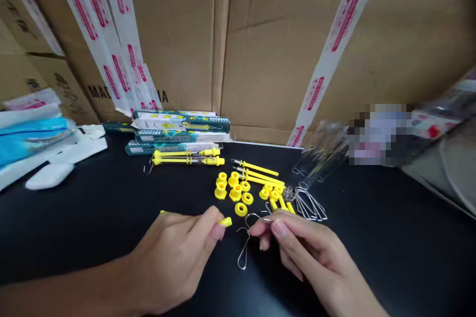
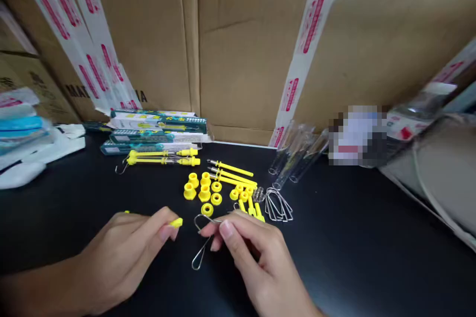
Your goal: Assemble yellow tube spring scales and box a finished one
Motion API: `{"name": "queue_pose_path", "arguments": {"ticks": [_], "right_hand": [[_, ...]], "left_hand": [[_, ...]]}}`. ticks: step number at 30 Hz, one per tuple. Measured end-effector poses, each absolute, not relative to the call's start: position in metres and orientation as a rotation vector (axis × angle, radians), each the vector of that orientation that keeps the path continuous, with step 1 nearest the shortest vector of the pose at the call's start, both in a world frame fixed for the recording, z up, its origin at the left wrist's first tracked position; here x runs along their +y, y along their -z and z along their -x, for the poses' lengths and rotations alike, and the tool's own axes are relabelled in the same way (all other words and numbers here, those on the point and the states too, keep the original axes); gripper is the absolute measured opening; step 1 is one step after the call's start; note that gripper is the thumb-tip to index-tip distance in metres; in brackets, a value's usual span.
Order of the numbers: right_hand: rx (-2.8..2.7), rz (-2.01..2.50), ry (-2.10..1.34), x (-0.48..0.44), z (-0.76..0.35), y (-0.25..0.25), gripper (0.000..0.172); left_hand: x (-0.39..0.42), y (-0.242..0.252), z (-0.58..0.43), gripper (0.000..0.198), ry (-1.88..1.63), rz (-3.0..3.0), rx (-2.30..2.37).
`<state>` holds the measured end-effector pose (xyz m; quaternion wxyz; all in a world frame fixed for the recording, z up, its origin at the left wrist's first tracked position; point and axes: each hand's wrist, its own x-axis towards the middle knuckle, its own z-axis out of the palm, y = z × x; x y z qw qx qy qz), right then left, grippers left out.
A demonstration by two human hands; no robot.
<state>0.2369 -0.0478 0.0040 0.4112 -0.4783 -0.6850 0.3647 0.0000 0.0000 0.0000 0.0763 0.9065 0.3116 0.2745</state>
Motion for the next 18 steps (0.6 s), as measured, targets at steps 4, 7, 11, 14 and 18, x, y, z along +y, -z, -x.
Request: {"name": "queue_pose_path", "arguments": {"ticks": [4, 7, 11, 14, 18], "right_hand": [[-1.838, 1.116, -0.651, -0.042, -0.239, -0.007, 0.02], [-1.845, 1.14, -0.534, -0.041, -0.24, -0.004, 0.022], [-1.904, 1.229, -0.477, -0.038, -0.241, -0.001, 0.014], [-1.982, 1.27, -0.444, -0.035, -0.243, 0.001, 0.016], [-1.999, 1.245, -0.149, -0.033, -0.243, 0.007, 0.015]], "left_hand": [[-0.004, -0.006, 0.002, 0.028, -0.839, -2.646, 0.936], [-0.005, -0.01, 0.002, 0.024, -0.819, -2.594, 0.922], [-0.007, -0.014, 0.001, 0.023, -0.796, -2.543, 0.937], [-0.008, -0.013, 0.003, 0.04, -0.777, -2.456, 0.988], [-0.006, -0.011, 0.008, 0.069, -0.757, -2.248, 0.933]]}}
